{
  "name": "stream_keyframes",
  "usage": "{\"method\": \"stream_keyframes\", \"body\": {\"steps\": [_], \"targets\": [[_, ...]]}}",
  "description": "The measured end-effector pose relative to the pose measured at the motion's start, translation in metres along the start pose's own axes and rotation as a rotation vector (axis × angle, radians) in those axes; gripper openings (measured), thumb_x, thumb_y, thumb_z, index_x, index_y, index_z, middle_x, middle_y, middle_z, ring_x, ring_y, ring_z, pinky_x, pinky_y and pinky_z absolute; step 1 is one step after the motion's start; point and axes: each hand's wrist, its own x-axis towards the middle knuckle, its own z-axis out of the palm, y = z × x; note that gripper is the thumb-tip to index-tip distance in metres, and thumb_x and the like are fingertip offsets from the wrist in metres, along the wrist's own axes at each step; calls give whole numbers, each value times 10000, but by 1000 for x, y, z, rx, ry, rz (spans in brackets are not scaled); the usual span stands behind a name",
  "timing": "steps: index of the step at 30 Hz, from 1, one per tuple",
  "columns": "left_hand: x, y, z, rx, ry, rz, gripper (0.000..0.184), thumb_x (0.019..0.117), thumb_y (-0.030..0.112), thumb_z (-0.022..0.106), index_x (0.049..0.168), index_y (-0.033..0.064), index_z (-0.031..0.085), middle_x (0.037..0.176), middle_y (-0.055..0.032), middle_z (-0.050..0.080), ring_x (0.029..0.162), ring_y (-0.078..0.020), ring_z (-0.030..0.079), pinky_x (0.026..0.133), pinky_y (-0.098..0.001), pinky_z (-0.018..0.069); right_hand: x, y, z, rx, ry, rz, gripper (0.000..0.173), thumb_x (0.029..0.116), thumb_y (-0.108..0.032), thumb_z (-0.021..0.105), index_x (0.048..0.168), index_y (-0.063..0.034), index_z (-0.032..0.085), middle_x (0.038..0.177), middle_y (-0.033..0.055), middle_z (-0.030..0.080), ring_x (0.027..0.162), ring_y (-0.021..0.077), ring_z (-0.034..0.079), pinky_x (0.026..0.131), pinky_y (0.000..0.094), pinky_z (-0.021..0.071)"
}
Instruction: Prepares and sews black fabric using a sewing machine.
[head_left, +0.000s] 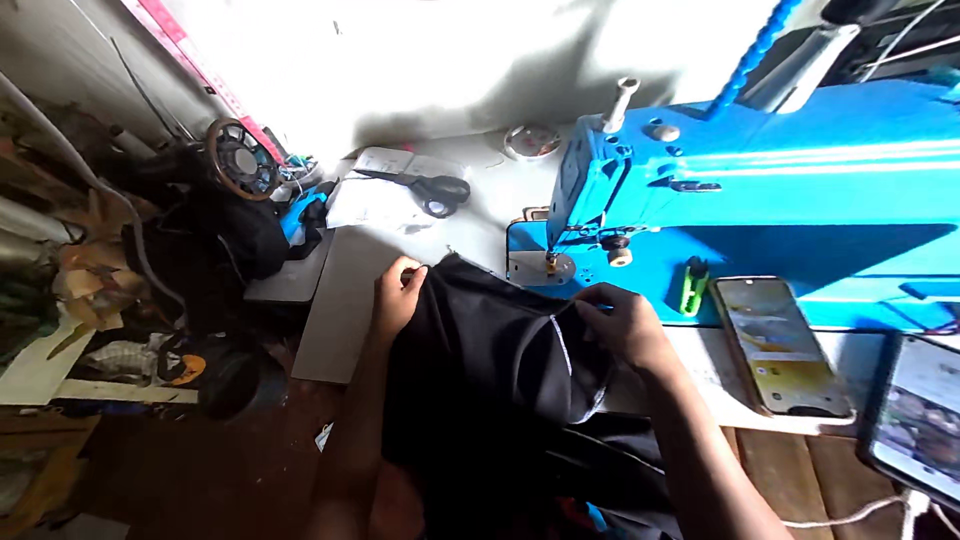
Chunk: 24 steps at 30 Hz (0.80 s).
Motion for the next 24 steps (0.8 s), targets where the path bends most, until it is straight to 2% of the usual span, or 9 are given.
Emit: {"method": "stream_keyframes", "body": {"steps": [4, 8, 12, 15, 18, 19, 21, 22, 24], "targets": [[5, 5, -8, 11, -60, -164, 242, 1039, 174, 598, 1135, -46, 630, 1039, -211, 681, 930, -281, 671, 859, -462, 542, -1, 2, 1, 1, 9, -5, 187, 1034, -160, 579, 1107, -24, 687, 836, 56, 678, 531, 49, 573, 524, 233, 516], [5, 12, -2, 88, -43, -141, 248, 1030, 156, 612, 1140, -65, 641, 1059, -240, 691, 965, -335, 688, 884, -504, 545, -2, -1, 2, -7, 17, 7, 189, 1040, -162, 575, 1103, -21, 684, 844, 55, 679, 540, 53, 578, 533, 242, 520], [20, 3, 0, 116, -145, -14, 501, 982, 266, 689, 1358, -38, 558, 1213, -269, 658, 1078, -385, 670, 940, -543, 538, -4, -1, 1, -32, 10, -6, 193, 1041, -172, 580, 1108, -18, 674, 772, 56, 670, 540, 75, 593, 542, 262, 530], [42, -1, 7, 187, -202, 161, 574, 945, 322, 729, 1397, -2, 583, 1315, -256, 623, 1193, -380, 614, 1007, -533, 497, -4, 3, 2, -27, 0, -59, 174, 1036, -169, 595, 1104, -28, 673, 753, 43, 670, 543, 64, 593, 542, 250, 526], [62, -4, 22, 208, -291, 314, 474, 914, 272, 763, 1295, 5, 675, 1247, -237, 667, 1246, -392, 584, 1103, -564, 419, -5, 7, 2, -30, -7, -123, 177, 1032, -155, 594, 1110, -19, 676, 785, 55, 678, 571, 72, 601, 564, 263, 533], [66, -7, 27, 198, -313, 355, 374, 899, 231, 772, 1198, 12, 727, 1212, -215, 687, 1241, -382, 583, 1108, -565, 409, -5, 8, 3, -30, -8, -135, 176, 1032, -147, 593, 1116, -18, 676, 798, 62, 683, 582, 77, 609, 572, 270, 538], [71, -11, 30, 147, -346, 406, 192, 889, 138, 760, 990, -24, 745, 1154, -220, 680, 1208, -378, 586, 1088, -543, 421, -5, 10, 3, -22, -3, -157, 175, 1027, -135, 594, 1120, -13, 678, 811, 72, 689, 592, 88, 621, 581, 277, 548], [70, -11, 28, 126, -365, 404, 161, 895, 104, 746, 951, -47, 730, 1155, -227, 675, 1198, -368, 595, 1078, -523, 439, -6, 10, 3, -22, 1, -162, 173, 1025, -134, 597, 1119, -15, 679, 802, 69, 692, 589, 87, 623, 582, 274, 549], [63, -8, 17, 95, -389, 349, 173, 942, 98, 696, 1004, -64, 697, 1143, -210, 692, 1110, -300, 659, 986, -463, 522, -6, 10, 3, -16, 2, -161, 173, 1026, -141, 603, 1119, -16, 679, 780, 59, 691, 571, 76, 618, 576, 261, 546]]}}
